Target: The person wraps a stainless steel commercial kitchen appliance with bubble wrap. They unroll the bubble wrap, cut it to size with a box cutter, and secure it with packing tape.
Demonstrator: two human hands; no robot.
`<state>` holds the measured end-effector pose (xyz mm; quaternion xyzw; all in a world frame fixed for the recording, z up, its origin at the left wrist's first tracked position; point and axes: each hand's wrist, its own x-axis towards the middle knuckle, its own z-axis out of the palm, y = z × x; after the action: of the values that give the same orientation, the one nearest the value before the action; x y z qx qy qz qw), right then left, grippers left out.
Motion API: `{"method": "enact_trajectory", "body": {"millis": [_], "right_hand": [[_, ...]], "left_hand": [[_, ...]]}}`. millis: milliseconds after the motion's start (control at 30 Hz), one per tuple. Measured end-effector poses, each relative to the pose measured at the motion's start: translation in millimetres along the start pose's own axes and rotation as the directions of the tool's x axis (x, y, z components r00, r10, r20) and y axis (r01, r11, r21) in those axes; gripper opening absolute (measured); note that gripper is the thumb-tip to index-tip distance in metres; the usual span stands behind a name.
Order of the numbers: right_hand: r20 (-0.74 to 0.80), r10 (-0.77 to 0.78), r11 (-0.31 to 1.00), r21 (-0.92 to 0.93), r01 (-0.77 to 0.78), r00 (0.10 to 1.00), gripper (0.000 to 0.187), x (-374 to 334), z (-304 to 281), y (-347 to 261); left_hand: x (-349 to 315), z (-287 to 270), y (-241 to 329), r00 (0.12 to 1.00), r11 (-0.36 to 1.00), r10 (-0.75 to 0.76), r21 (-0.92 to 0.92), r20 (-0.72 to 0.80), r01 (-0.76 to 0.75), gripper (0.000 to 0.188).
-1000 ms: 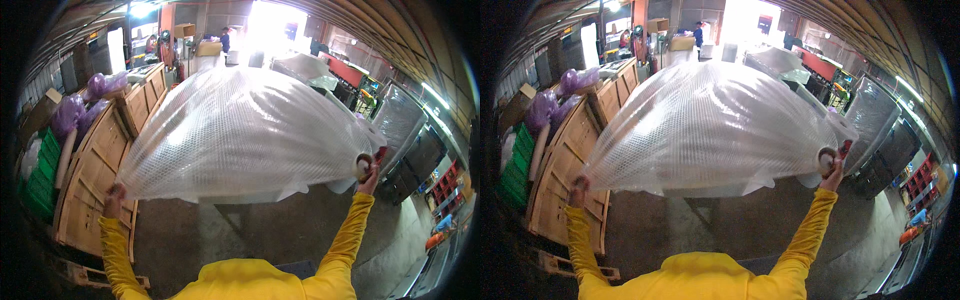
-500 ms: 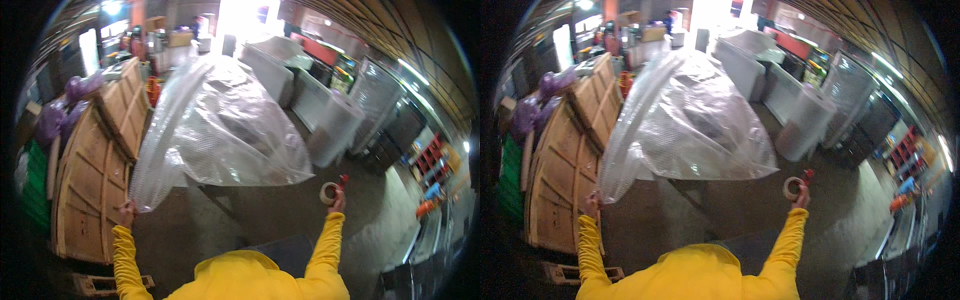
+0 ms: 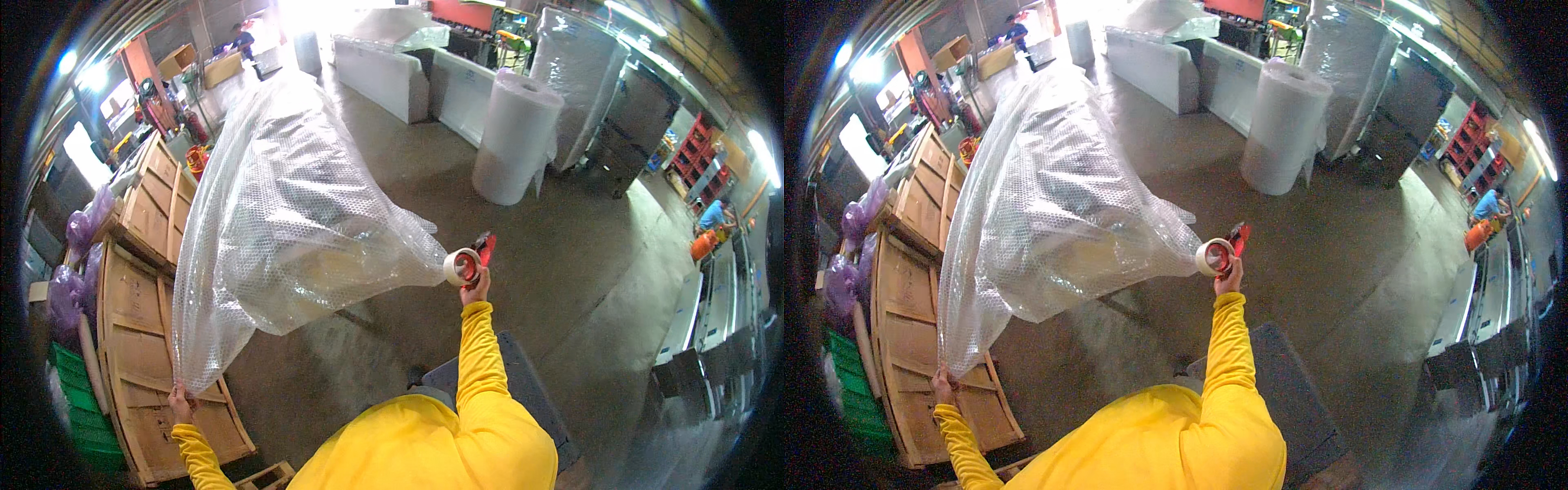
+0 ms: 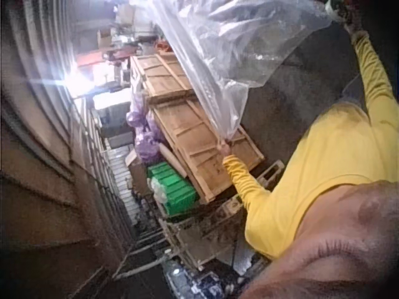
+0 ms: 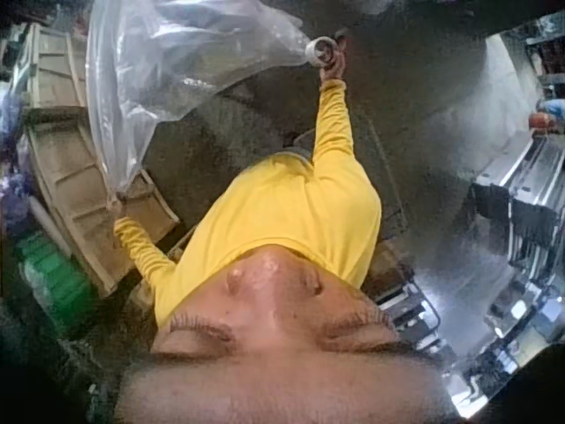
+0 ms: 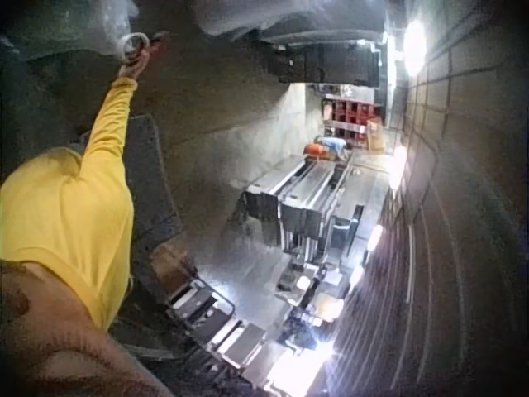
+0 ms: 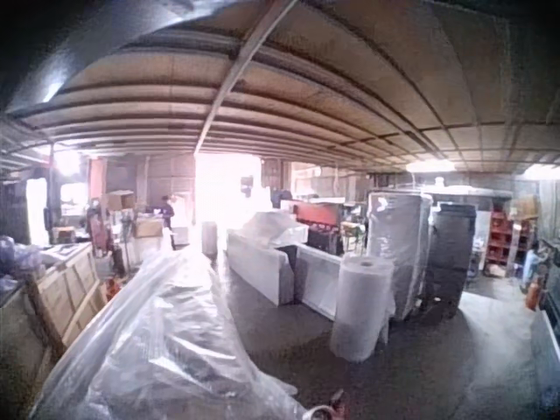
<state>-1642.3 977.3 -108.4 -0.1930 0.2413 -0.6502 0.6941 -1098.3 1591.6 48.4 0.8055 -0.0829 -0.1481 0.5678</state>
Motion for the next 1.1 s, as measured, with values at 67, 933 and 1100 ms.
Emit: {"method": "enact_trajectory", "body": {"millis": [67, 933, 1100], "right_hand": [[-0.038, 0.128, 0.991, -0.035, -0.130, 0.991, 0.033, 22.0, 2.5, -7.1], [0.146, 0.534, 0.810, -0.370, -0.455, 0.833, 0.024, 45.8, 56.5, -7.8], [0.207, 0.711, 0.683, -0.432, -0.589, 0.672, 0.032, 49.7, 43.2, 3.9]], "left_hand": [[-0.9, -3.2, 6.3, 0.997, 0.997, -0.043, 0.064, -0.069, 0.047, 0.042], [1.0, 3.5, -20.0, 0.990, 0.998, 0.041, 0.054, -0.137, -0.034, 0.041], [-4.5, 12.9, -14.7, 0.994, 1.000, 0.013, 0.010, -0.111, -0.012, 0.043]]}}
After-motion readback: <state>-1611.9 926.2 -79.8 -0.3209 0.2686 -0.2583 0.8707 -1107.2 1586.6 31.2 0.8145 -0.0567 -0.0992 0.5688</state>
